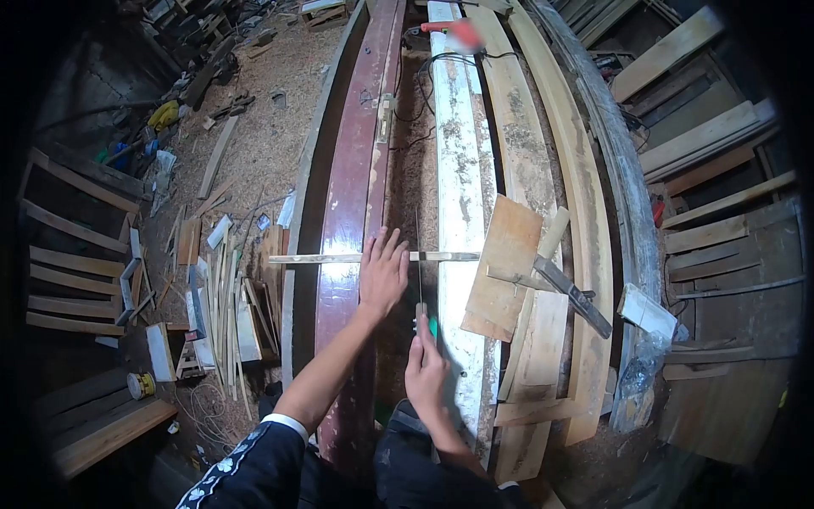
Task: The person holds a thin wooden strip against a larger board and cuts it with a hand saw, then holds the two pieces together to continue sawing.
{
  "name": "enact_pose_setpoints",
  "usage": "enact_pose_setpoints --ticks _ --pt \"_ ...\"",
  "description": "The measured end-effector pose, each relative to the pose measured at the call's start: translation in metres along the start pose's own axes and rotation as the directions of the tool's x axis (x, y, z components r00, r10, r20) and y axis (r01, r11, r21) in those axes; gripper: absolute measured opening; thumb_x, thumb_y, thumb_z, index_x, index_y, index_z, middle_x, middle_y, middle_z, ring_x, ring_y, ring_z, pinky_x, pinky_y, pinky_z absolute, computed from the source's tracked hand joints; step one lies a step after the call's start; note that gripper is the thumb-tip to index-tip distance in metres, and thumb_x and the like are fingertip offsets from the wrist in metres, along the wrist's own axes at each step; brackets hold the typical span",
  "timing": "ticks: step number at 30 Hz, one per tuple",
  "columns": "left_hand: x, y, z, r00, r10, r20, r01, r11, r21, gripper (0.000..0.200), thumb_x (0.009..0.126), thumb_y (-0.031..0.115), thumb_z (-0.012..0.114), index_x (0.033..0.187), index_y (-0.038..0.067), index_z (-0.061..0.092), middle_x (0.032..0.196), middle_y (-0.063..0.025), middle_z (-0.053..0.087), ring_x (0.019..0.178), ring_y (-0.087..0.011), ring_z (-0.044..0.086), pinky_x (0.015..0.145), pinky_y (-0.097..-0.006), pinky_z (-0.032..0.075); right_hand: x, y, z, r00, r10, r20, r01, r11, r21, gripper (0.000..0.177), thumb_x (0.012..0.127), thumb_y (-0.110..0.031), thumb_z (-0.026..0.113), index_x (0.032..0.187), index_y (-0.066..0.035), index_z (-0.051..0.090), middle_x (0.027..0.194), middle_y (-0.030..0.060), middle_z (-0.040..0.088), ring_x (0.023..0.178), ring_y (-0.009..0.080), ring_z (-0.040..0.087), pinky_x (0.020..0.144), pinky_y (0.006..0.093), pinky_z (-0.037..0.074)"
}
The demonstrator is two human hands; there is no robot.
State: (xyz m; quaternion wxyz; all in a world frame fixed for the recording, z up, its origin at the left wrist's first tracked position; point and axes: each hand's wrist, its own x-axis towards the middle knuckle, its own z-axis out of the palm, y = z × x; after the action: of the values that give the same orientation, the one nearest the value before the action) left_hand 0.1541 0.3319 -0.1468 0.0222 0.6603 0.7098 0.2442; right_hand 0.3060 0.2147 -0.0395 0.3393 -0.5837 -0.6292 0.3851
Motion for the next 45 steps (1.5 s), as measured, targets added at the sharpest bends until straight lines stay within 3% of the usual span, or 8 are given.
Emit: enact_pose_setpoints --ticks 7,8,15,17,21,23,37,45 --pt "0.002 -0.004 0.001 1.0 0.008 -0.016 -0.008 1.0 -0.018 0.04 0.108 0.031 0.045 0.127 0.007 0.072 0.15 -0.0107 0.058 0.151 -0.0284 0.039 0.128 -0.0457 0.021 0.009 -0.011 0.003 0.991 0.131 0.023 -0.132 0.989 0.071 0.044 0.111 -0.02 0.047 0.147 0.004 0.053 0.147 0.0245 0.059 0.141 0.0323 0.053 0.117 0.0388 0.039" --pt "0.0 -0.002 0.001 1.0 0.002 -0.007 -0.002 1.0 -0.017 0.04 0.108 0.03 0.046 0.128 0.007 0.071 0.15 -0.0101 0.058 0.15 -0.0287 0.04 0.128 -0.0462 0.022 -0.001 -0.003 0.004 1.0 -0.015 -0.022 0.017 0.995 0.096 0.044 0.111 -0.02 0.047 0.148 0.003 0.053 0.148 0.0248 0.057 0.142 0.0329 0.052 0.117 0.0383 0.039" --pt "0.0 -0.004 0.001 1.0 0.021 -0.016 -0.021 1.0 -0.017 0.039 0.108 0.031 0.046 0.126 0.007 0.071 0.15 -0.011 0.058 0.15 -0.0291 0.041 0.127 -0.0465 0.022 0.039 -0.007 0.01 0.995 0.098 0.001 -0.098 0.991 0.091 0.045 0.111 -0.022 0.046 0.149 0.003 0.052 0.147 0.0251 0.059 0.14 0.0346 0.054 0.116 0.0386 0.041" --pt "0.0 -0.004 0.003 1.0 -0.004 -0.017 0.003 1.0 -0.027 0.038 0.108 0.03 0.046 0.126 0.007 0.071 0.15 -0.011 0.058 0.151 -0.0286 0.039 0.128 -0.0459 0.022 0.009 -0.008 0.01 0.998 -0.053 -0.037 0.057 0.992 0.117 0.043 0.111 -0.018 0.043 0.149 0.001 0.052 0.15 0.0231 0.056 0.14 0.0372 0.054 0.115 0.0402 0.043" --pt "-0.002 -0.003 0.004 0.999 0.028 -0.029 -0.028 1.0 -0.004 0.037 0.108 0.029 0.047 0.125 0.007 0.072 0.15 -0.0092 0.058 0.15 -0.0282 0.039 0.127 -0.0452 0.022 0.017 -0.006 0.002 0.992 0.109 0.071 -0.106 0.994 -0.04 0.043 0.111 -0.015 0.043 0.15 0.001 0.051 0.151 0.0218 0.056 0.141 0.0359 0.053 0.114 0.0394 0.043" --pt "0.0 -0.003 -0.001 1.0 0.004 -0.006 -0.005 1.0 -0.024 0.038 0.108 0.029 0.047 0.126 0.007 0.071 0.15 -0.0092 0.058 0.151 -0.028 0.039 0.127 -0.0455 0.022 0.041 -0.001 0.012 0.999 0.036 -0.004 -0.036 0.994 0.108 0.045 0.112 -0.022 0.045 0.148 0.003 0.052 0.148 0.0245 0.058 0.139 0.0328 0.055 0.115 0.0383 0.042" --pt "0.006 -0.005 0.002 1.0 -0.002 0.002 0.002 1.0 -0.012 0.037 0.108 0.029 0.046 0.124 0.008 0.072 0.151 -0.0072 0.058 0.151 -0.0269 0.038 0.127 -0.0454 0.022 -0.002 0.012 0.013 0.997 -0.066 -0.046 0.069 0.995 0.076 0.042 0.108 -0.011 0.048 0.147 0.004 0.053 0.145 0.0245 0.061 0.139 0.0346 0.055 0.114 0.0403 0.043" --pt "0.006 -0.006 -0.005 0.999 0.023 0.034 -0.022 1.0 -0.022 0.035 0.108 0.029 0.046 0.119 0.007 0.072 0.15 -0.007 0.059 0.151 -0.0272 0.039 0.127 -0.0456 0.022 0.017 0.002 0.0 0.993 0.113 0.041 -0.116 0.99 0.081 0.045 0.111 -0.019 0.045 0.148 0.007 0.051 0.148 0.0242 0.058 0.141 0.0324 0.053 0.118 0.0411 0.038"
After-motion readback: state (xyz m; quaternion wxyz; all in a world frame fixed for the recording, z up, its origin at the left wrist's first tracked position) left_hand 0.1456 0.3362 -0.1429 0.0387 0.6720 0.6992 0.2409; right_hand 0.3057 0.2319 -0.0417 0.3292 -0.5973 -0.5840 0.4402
